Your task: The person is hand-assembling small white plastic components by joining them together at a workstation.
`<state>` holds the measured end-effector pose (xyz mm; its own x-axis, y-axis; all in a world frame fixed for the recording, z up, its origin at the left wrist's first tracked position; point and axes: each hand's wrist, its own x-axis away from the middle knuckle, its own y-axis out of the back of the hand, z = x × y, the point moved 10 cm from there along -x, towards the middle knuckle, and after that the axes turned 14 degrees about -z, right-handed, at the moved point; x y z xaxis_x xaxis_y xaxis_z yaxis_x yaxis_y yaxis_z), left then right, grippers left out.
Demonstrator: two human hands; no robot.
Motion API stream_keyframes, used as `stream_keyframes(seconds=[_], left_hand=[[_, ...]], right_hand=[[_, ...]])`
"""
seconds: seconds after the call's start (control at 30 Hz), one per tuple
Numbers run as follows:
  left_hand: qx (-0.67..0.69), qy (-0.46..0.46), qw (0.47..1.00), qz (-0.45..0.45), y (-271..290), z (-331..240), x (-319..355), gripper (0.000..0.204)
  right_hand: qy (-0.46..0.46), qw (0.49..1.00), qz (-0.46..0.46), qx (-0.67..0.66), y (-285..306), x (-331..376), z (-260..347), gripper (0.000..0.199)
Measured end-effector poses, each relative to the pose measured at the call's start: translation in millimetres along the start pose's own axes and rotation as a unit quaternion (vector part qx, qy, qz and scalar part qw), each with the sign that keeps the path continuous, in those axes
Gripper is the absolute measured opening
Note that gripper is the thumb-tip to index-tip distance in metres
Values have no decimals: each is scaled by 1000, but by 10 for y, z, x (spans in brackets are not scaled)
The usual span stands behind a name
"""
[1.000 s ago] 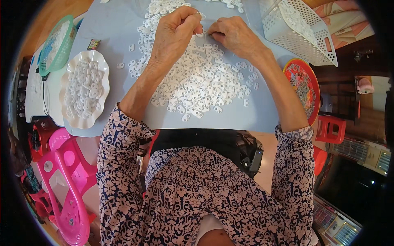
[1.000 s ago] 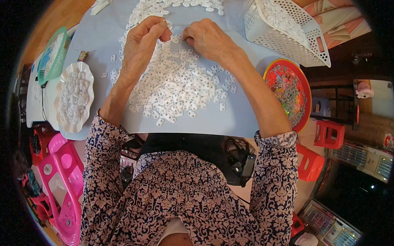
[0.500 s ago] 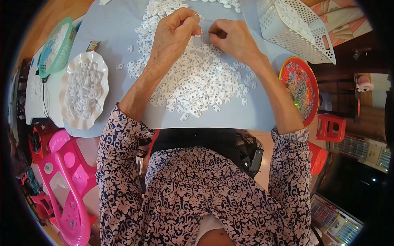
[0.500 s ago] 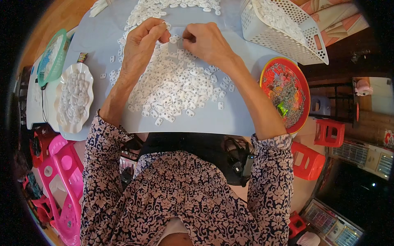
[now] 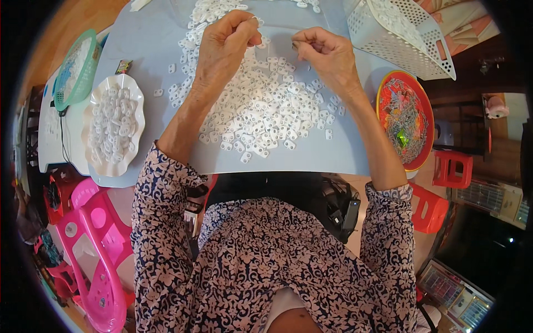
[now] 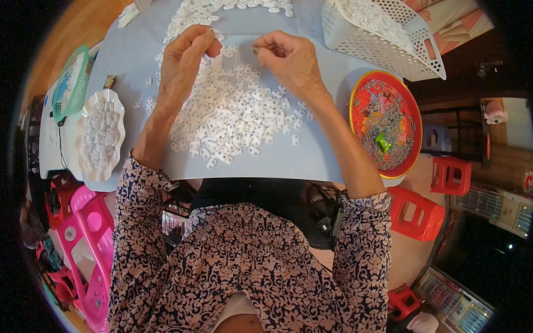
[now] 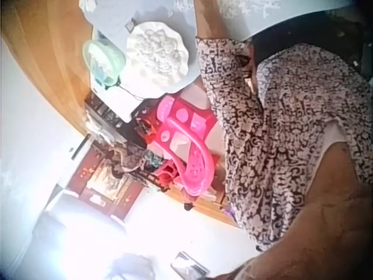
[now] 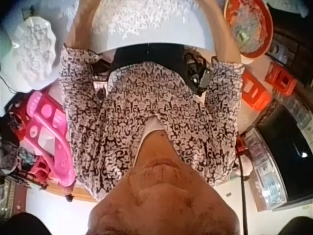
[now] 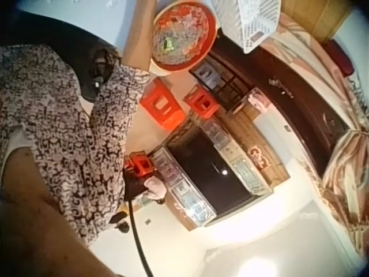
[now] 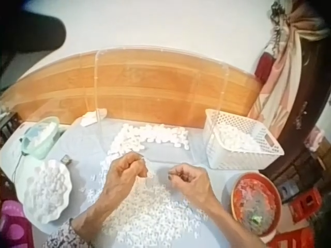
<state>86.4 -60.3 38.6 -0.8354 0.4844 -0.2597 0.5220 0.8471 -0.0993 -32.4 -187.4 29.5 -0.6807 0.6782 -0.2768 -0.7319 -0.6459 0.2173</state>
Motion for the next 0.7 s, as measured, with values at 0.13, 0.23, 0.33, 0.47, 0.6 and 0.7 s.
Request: stream_keyframes(seconds=[0.13, 0.23, 0.33, 0.47, 0.6, 0.7], left_hand=[[15, -20, 1000, 3, 20, -42, -38, 17], [18, -16, 1000, -1, 29, -33, -37, 17], [12, -10, 1000, -3, 20, -26, -25, 18], [2, -5, 1000, -5, 6, -28, -13, 19], [-40, 8, 999, 24, -7, -11, 12, 18], [-41, 8, 999, 21, -10, -21, 21, 17]], right_hand=[[38, 996, 58, 64, -224, -38, 10, 11], [212, 958, 111, 157, -519, 38, 314, 15], [254, 927, 152, 229, -689, 30, 307, 17], [252, 925, 166, 231, -737, -7, 326, 20], [241, 923, 189, 232, -804, -19, 293, 19], [236, 922, 193, 240, -812, -14, 282, 20]])
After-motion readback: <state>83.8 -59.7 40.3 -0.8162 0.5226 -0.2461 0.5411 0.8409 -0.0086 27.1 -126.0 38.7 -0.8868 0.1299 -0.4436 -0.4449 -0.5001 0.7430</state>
